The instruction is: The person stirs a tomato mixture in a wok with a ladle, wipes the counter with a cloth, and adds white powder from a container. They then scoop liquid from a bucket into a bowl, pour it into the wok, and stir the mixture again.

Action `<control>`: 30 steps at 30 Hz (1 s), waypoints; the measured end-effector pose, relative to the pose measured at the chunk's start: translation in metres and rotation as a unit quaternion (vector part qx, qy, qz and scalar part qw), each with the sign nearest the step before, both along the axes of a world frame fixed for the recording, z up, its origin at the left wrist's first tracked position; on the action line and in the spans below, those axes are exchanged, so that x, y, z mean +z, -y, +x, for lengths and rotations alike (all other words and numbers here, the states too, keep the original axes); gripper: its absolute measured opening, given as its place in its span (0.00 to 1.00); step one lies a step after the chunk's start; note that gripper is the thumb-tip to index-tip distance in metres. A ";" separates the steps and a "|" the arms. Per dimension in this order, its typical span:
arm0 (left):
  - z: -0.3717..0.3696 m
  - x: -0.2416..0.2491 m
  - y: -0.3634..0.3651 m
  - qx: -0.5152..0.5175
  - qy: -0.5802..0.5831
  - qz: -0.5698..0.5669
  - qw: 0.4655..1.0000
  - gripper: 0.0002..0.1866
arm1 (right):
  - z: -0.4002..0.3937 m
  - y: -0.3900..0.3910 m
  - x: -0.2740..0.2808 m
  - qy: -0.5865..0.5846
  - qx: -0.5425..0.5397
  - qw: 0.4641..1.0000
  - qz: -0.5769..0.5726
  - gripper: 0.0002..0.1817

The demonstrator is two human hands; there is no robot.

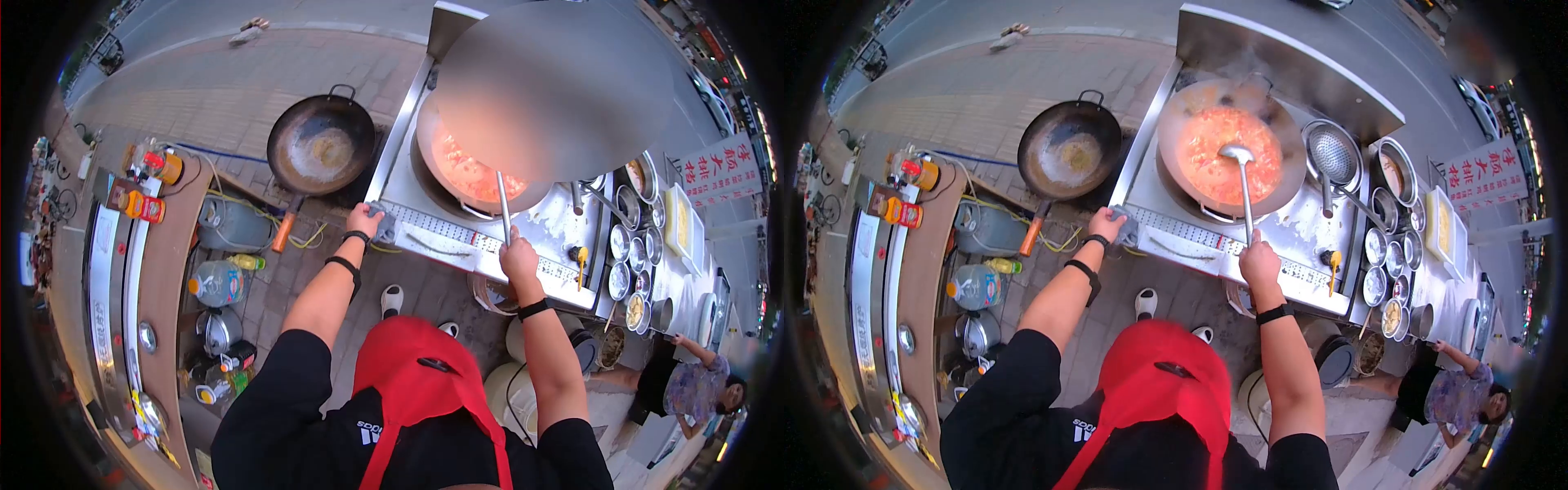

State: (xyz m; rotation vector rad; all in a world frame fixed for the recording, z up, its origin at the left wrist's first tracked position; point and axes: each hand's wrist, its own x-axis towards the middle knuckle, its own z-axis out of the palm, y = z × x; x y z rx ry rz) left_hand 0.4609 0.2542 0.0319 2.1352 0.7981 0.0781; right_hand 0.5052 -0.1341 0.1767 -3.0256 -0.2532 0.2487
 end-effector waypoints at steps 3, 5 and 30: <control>0.007 -0.047 -0.021 0.000 0.009 -0.091 0.996 0.19 | -0.016 -0.009 0.034 0.093 0.008 0.995 0.031 0.36; -0.005 -0.021 -0.013 0.040 0.081 -0.301 0.949 0.11 | -0.032 -0.021 0.066 0.150 0.027 0.975 0.159 0.36; -0.192 0.288 0.261 -0.381 0.145 -0.490 0.770 0.35 | -0.192 0.075 0.177 -0.102 -0.072 0.750 0.650 0.13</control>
